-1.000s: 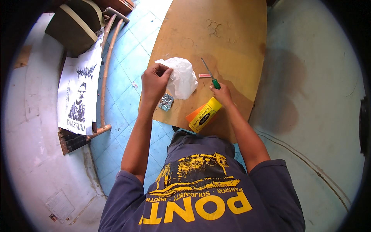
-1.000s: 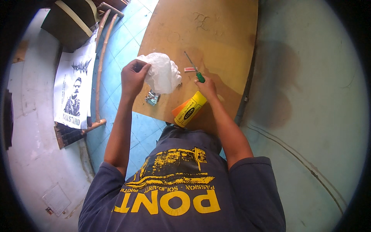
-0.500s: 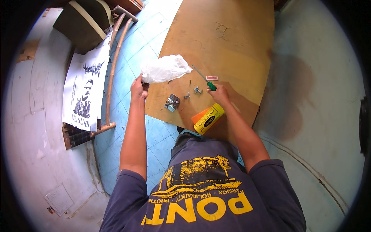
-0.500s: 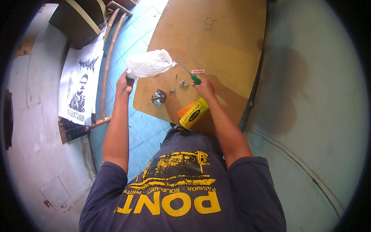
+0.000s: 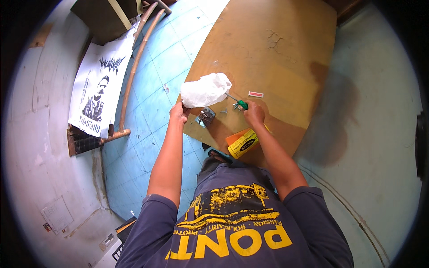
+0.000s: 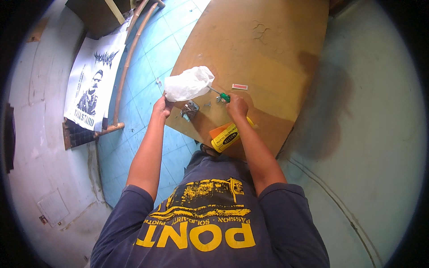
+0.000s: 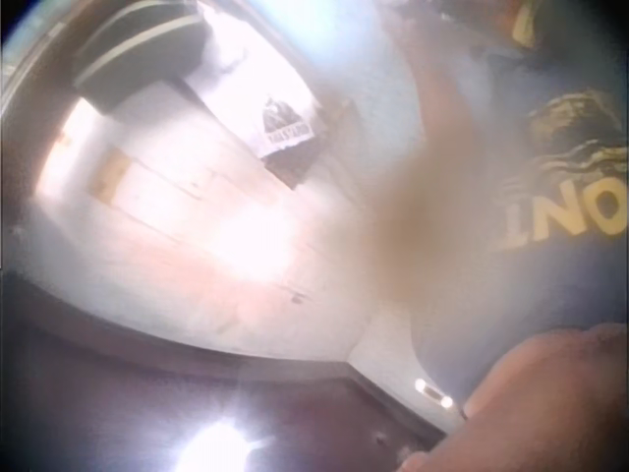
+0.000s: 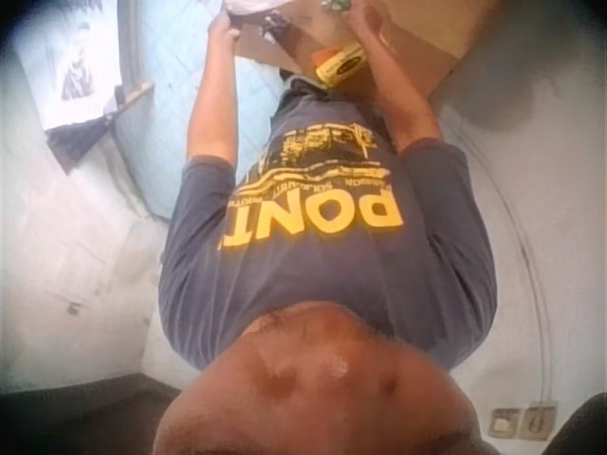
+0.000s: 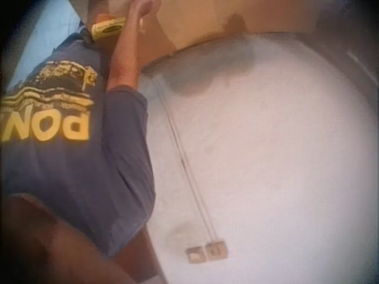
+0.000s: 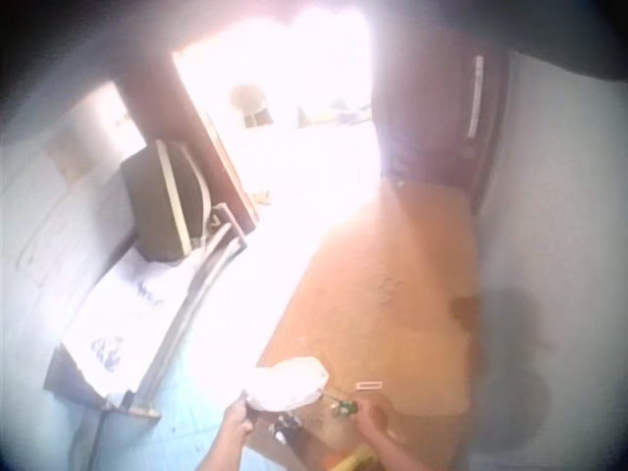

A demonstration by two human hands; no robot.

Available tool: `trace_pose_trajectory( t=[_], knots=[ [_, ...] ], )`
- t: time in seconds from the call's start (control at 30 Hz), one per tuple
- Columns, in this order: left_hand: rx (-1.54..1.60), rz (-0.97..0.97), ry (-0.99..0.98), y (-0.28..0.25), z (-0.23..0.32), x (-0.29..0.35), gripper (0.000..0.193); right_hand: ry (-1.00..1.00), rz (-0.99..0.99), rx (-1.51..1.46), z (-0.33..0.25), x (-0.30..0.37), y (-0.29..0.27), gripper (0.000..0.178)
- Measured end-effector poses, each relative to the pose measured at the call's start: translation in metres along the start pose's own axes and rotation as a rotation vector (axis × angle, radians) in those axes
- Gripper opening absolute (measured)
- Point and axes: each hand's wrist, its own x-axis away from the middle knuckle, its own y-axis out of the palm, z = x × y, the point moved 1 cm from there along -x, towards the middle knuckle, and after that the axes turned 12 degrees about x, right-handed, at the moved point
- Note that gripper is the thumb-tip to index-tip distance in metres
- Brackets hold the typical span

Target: The person positions a metal latch on a wooden door frame and secures it with screws using a screwdriver. They repeatedly tighten the screws to ensure the latch is firmly attached to the frame.

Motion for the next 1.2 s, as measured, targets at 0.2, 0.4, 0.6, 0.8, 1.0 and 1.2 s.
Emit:
trace_pose_trajectory(
  t=[0.2, 0.4, 0.6, 0.8, 1.0, 1.2],
  knots=[
    [0.003, 0.113, -0.04, 0.004, 0.006, 0.028, 0.039, 0.02, -0.019, 0.0, 0.01, -0.011, 0.003, 0.025],
    [0.048, 0.131, -0.019, 0.009, 0.02, 0.052, 0.048, 0.033, -0.047, -0.031, 0.018, -0.017, -0.002, 0.025],
    [-0.155, 0.114, 0.045, 0.002, 0.022, 0.07, 0.047, 0.044, -0.068, -0.106, 0.026, -0.017, -0.009, 0.025],
    [-0.364, 0.084, 0.268, 0.028, 0.026, 0.075, 0.057, 0.082, -0.078, -0.195, 0.038, -0.02, -0.007, 0.023],
    [-0.825, 0.017, 0.445, 0.05, 0.037, 0.026, 0.072, 0.023, -0.065, -0.506, 0.059, -0.026, 0.014, 0.012],
    [-0.853, -0.106, 0.34, 0.088, 0.02, 0.018, 0.074, 0.075, -0.105, -0.848, 0.061, -0.012, 0.0, 0.012]
  ],
)
